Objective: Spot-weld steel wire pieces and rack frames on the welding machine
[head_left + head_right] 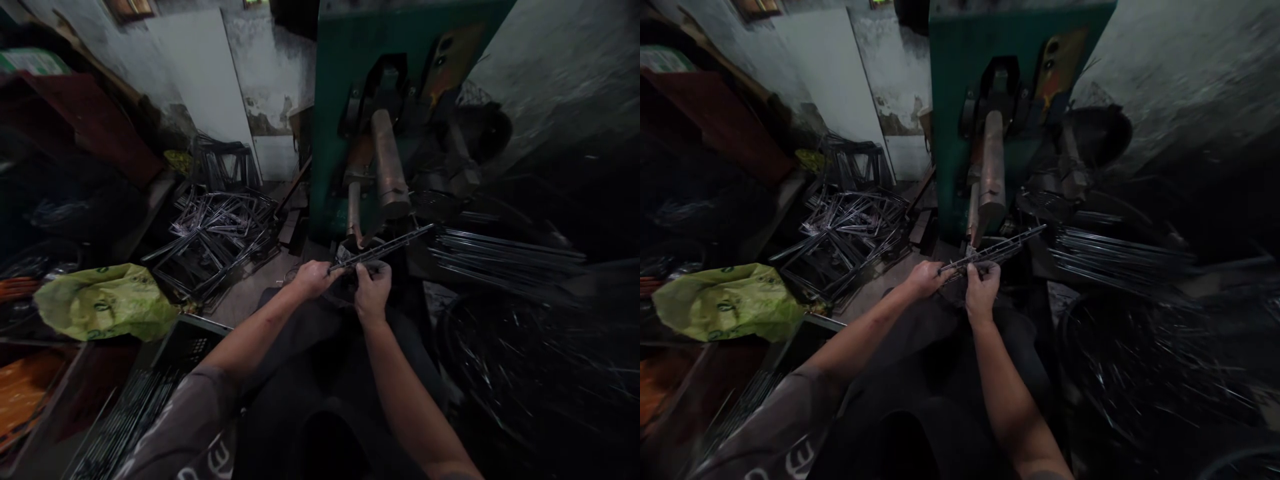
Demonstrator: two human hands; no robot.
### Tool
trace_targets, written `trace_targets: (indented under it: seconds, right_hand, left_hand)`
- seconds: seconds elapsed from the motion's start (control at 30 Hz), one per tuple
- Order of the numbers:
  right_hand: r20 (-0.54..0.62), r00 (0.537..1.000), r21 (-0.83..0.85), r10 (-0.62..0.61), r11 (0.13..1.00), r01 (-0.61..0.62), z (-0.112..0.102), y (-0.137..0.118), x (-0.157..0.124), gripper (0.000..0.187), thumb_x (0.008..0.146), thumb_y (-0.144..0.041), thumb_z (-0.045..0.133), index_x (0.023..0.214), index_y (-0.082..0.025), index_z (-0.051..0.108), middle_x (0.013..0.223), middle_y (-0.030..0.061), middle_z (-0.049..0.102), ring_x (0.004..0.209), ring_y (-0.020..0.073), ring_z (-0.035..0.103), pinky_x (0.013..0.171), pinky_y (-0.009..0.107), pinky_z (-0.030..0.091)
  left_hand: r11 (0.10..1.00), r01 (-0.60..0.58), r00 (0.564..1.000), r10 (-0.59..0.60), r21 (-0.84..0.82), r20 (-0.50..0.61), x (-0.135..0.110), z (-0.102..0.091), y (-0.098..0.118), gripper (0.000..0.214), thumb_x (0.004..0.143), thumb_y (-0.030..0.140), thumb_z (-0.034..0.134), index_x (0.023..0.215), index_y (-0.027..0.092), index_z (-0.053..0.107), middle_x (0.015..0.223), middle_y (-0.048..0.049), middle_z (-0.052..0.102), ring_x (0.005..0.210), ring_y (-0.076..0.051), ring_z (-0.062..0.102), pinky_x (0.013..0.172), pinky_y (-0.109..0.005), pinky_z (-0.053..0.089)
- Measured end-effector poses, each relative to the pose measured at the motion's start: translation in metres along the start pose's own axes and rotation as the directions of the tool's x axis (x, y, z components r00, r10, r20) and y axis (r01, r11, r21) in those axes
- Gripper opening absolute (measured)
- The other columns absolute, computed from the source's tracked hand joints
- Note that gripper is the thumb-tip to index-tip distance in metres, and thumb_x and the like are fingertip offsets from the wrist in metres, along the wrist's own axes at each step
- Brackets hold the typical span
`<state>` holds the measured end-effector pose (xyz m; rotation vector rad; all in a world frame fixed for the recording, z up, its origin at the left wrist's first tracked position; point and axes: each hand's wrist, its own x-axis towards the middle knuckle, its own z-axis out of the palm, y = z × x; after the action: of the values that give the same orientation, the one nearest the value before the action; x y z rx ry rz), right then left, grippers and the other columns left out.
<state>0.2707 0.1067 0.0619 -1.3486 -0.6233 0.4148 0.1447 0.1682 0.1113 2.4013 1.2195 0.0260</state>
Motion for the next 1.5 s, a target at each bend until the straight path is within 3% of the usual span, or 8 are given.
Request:
trace_targets:
  seconds: [0.27, 0.63, 0.87, 0.97, 1.13, 1.5]
  right_hand:
    - [0.02, 0.999, 0.001, -0.047, 0.999, 0.047, 0.001, 0.009, 0.018, 0.032, 0.072, -0.039, 0.065, 0.085, -0.017, 0.046, 0.077, -0.0009, 0.051, 0.072, 0.0147, 0.052, 0.069, 0.028, 0.043]
    - [0.044, 0.999, 0.045, -0.032, 0.999, 0.03, 0.004, 0.011, 0.027, 0.034, 0.069, -0.038, 0.067, 0.084, -0.017, 0.046, 0.077, -0.0009, 0.052, 0.071, 0.0146, 0.051, 0.071, 0.029, 0.044]
    - [0.12, 0.98, 0.227, 0.16, 0.956, -0.184, 0.006, -0.002, 0.022, 0.044, 0.064, -0.045, 0.072, 0.083, -0.02, 0.042, 0.072, -0.0019, 0.055, 0.067, 0.0174, 0.058, 0.067, 0.036, 0.052]
    - [0.165, 0.957, 0.115, 0.24, 0.959, -0.261, -0.01, -0.001, 0.017, 0.045, 0.062, -0.048, 0.074, 0.084, -0.018, 0.048, 0.075, 0.0014, 0.059, 0.066, 0.0173, 0.058, 0.062, 0.033, 0.05]
    - [0.255, 0.862, -0.227, 0.439, 0.893, -0.388, -0.044, 0.013, 0.007, 0.046, 0.05, -0.051, 0.071, 0.074, -0.014, 0.059, 0.068, 0.0041, 0.059, 0.063, 0.0174, 0.052, 0.056, 0.029, 0.043]
    - [0.344, 0.818, -0.339, 0.46, 0.874, -0.349, -0.057, 0.034, 0.015, 0.04, 0.052, -0.048, 0.066, 0.076, -0.016, 0.064, 0.075, 0.006, 0.064, 0.073, 0.0237, 0.056, 0.063, 0.032, 0.043]
  left_hand:
    - [0.998, 0.036, 0.999, -0.035, -0.049, 0.017, 0.011, -0.004, 0.005, 0.05, 0.093, 0.054, 0.036, 0.09, 0.017, 0.069, 0.088, -0.0099, 0.07, 0.089, -0.02, 0.064, 0.071, -0.024, 0.043]
    - [0.988, 0.028, 0.999, -0.031, -0.152, -0.012, 0.023, 0.009, -0.001, 0.05, 0.091, 0.055, 0.039, 0.089, 0.015, 0.069, 0.085, -0.0104, 0.069, 0.083, -0.021, 0.064, 0.067, -0.026, 0.043]
    - [0.962, -0.01, 0.999, -0.004, -0.273, -0.051, 0.022, 0.017, -0.004, 0.052, 0.092, 0.056, 0.036, 0.084, 0.015, 0.068, 0.075, -0.0058, 0.068, 0.069, -0.016, 0.061, 0.06, -0.023, 0.04]
    - [0.977, 0.011, 0.999, -0.022, -0.214, -0.046, 0.021, 0.015, 0.001, 0.051, 0.092, 0.054, 0.036, 0.083, 0.016, 0.068, 0.078, -0.0073, 0.069, 0.075, -0.019, 0.064, 0.063, -0.024, 0.042]
    - [0.99, 0.008, 0.998, -0.016, -0.14, -0.057, 0.027, 0.016, 0.009, 0.05, 0.093, 0.054, 0.035, 0.089, 0.017, 0.069, 0.086, -0.0102, 0.07, 0.087, -0.022, 0.065, 0.071, -0.026, 0.045]
    - [0.994, -0.002, 0.998, -0.005, -0.107, -0.063, 0.047, 0.021, 0.015, 0.05, 0.094, 0.052, 0.033, 0.091, 0.017, 0.068, 0.095, -0.0125, 0.07, 0.094, -0.023, 0.065, 0.078, -0.028, 0.047]
